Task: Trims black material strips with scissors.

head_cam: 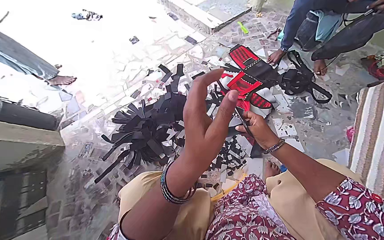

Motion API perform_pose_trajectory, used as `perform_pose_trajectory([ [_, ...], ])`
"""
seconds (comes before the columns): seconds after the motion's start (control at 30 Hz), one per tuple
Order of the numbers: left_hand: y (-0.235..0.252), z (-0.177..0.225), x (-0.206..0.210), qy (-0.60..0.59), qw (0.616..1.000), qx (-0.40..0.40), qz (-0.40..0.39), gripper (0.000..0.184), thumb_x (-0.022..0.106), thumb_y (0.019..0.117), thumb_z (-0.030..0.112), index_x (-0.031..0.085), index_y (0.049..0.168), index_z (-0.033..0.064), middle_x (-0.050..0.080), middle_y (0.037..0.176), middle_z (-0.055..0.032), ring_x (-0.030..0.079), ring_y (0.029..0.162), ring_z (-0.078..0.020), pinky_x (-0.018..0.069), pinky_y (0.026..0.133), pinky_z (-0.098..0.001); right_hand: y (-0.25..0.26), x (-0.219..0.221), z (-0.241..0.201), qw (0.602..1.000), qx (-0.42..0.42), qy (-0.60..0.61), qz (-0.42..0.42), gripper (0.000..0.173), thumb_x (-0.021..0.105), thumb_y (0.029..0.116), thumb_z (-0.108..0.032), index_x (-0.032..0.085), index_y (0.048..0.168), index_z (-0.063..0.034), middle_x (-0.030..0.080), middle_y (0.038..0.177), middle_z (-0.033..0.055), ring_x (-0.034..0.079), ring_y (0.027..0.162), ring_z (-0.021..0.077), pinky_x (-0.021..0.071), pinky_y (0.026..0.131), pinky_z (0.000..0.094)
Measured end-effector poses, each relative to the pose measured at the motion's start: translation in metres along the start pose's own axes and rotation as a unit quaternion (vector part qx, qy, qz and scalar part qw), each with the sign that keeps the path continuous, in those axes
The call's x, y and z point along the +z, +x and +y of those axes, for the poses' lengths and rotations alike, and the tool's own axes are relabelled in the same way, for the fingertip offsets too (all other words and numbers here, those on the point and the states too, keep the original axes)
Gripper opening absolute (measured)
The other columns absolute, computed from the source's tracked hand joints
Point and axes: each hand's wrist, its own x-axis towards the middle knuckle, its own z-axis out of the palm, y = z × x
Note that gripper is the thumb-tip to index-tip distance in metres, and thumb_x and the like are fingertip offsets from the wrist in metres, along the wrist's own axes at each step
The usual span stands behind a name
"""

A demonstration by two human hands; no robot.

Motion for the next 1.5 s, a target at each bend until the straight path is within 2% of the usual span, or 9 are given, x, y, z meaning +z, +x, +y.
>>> perform_pose_trajectory([
  [0.17, -0.004, -0.067, 0.028, 0.215, 0.894, -0.197, -0.341, 0.045, 0.063, 0.1019, 0.038, 0.066, 0.132, 0.0045, 0.070, 0.123, -0.0175, 0.065, 0.118, -0.0346, 0.0445, 0.105, -0.0600, -0.003, -0.007, -0.011, 0.999, -0.010, 0.031, 0.002, 0.030, 0.069, 0.0856, 0.012, 0.056, 0.110, 0.0023, 0.065, 0.086, 0.0079, 0.065, 0.068, 0.0097, 0.0575, 0.062, 0.0245],
  [0.3, -0.004, -0.077, 0.035, 0.019, 0.863, -0.318, -0.392, 0.026, 0.067, 0.1009, 0.025, 0.066, 0.111, 0.0014, 0.066, 0.097, -0.0075, 0.060, 0.088, -0.0129, 0.0500, 0.082, -0.0354, -0.007, -0.005, -0.012, 0.998, -0.017, 0.060, -0.027, 0.028, 0.069, 0.0842, 0.011, 0.057, 0.107, 0.0013, 0.067, 0.084, 0.0070, 0.066, 0.067, 0.0100, 0.0577, 0.062, 0.0238],
  [0.4, -0.010, -0.082, 0.035, -0.173, 0.819, -0.416, -0.355, 0.008, 0.068, 0.0947, 0.000, 0.062, 0.099, 0.0022, 0.067, 0.087, -0.0008, 0.064, 0.079, -0.0042, 0.0540, 0.078, -0.0229, -0.008, -0.008, -0.010, 0.997, -0.025, 0.054, -0.055, 0.026, 0.071, 0.0832, 0.007, 0.057, 0.104, -0.0002, 0.068, 0.081, 0.0051, 0.068, 0.067, 0.0103, 0.0586, 0.063, 0.0242],
  [0.53, -0.022, -0.096, 0.031, -0.300, 0.780, -0.466, -0.289, 0.025, 0.057, 0.0878, -0.017, 0.064, 0.103, 0.0006, 0.075, 0.089, -0.0074, 0.073, 0.079, -0.0140, 0.0617, 0.076, -0.0278, -0.009, -0.009, -0.007, 0.997, 0.007, 0.017, -0.071, 0.026, 0.070, 0.0847, 0.007, 0.056, 0.106, 0.0001, 0.070, 0.080, 0.0046, 0.070, 0.068, 0.0111, 0.0600, 0.066, 0.0248],
  [0.77, -0.027, -0.107, 0.038, -0.262, 0.782, -0.489, -0.282, 0.012, 0.060, 0.0994, -0.001, 0.060, 0.111, 0.0029, 0.071, 0.082, -0.0040, 0.064, 0.060, -0.0044, 0.0498, 0.052, -0.0155, -0.003, -0.001, 0.001, 0.998, 0.046, 0.031, -0.035, 0.030, 0.067, 0.0847, 0.012, 0.055, 0.110, 0.0008, 0.069, 0.078, 0.0048, 0.068, 0.063, 0.0097, 0.0588, 0.062, 0.0225],
  [0.97, -0.013, -0.128, 0.013, -0.190, 0.869, -0.457, 0.003, 0.006, 0.065, 0.0988, 0.006, 0.066, 0.095, 0.0011, 0.069, 0.070, -0.0035, 0.055, 0.050, -0.0025, 0.0415, 0.045, -0.0160, 0.004, 0.005, 0.013, 0.992, 0.047, 0.111, -0.039, 0.006, 0.060, 0.0986, -0.008, 0.054, 0.097, -0.0070, 0.052, 0.064, -0.0050, 0.046, 0.047, 0.0012, 0.0417, 0.045, 0.0152],
  [1.1, 0.009, -0.153, -0.031, -0.177, 0.867, -0.444, 0.140, 0.010, 0.065, 0.0990, 0.008, 0.065, 0.093, -0.0005, 0.067, 0.066, -0.0037, 0.053, 0.046, -0.0041, 0.0428, 0.043, -0.0179, -0.004, 0.006, 0.022, 0.978, 0.076, 0.160, -0.107, 0.012, 0.052, 0.1033, -0.021, 0.051, 0.097, -0.0111, 0.047, 0.062, -0.0075, 0.047, 0.047, 0.0021, 0.0470, 0.047, 0.0171],
  [1.27, 0.004, -0.150, -0.041, -0.155, 0.865, -0.453, 0.150, 0.010, 0.068, 0.0961, 0.006, 0.064, 0.088, 0.0009, 0.065, 0.063, -0.0015, 0.052, 0.046, -0.0025, 0.0409, 0.042, -0.0166, -0.034, 0.008, 0.040, 0.961, 0.130, 0.124, -0.211, 0.047, 0.061, 0.0931, -0.059, 0.053, 0.103, -0.0135, 0.054, 0.066, -0.0078, 0.057, 0.052, 0.0063, 0.0556, 0.052, 0.0236],
  [1.5, -0.001, -0.145, -0.011, -0.116, 0.855, -0.498, 0.085, 0.009, 0.070, 0.0943, 0.005, 0.065, 0.091, -0.0021, 0.067, 0.064, -0.0041, 0.055, 0.045, -0.0041, 0.0413, 0.042, -0.0180, -0.062, 0.003, 0.043, 0.965, 0.128, 0.029, -0.229, 0.054, 0.065, 0.0875, -0.063, 0.052, 0.104, -0.0141, 0.052, 0.069, -0.0107, 0.058, 0.056, 0.0059, 0.0599, 0.062, 0.0277],
])
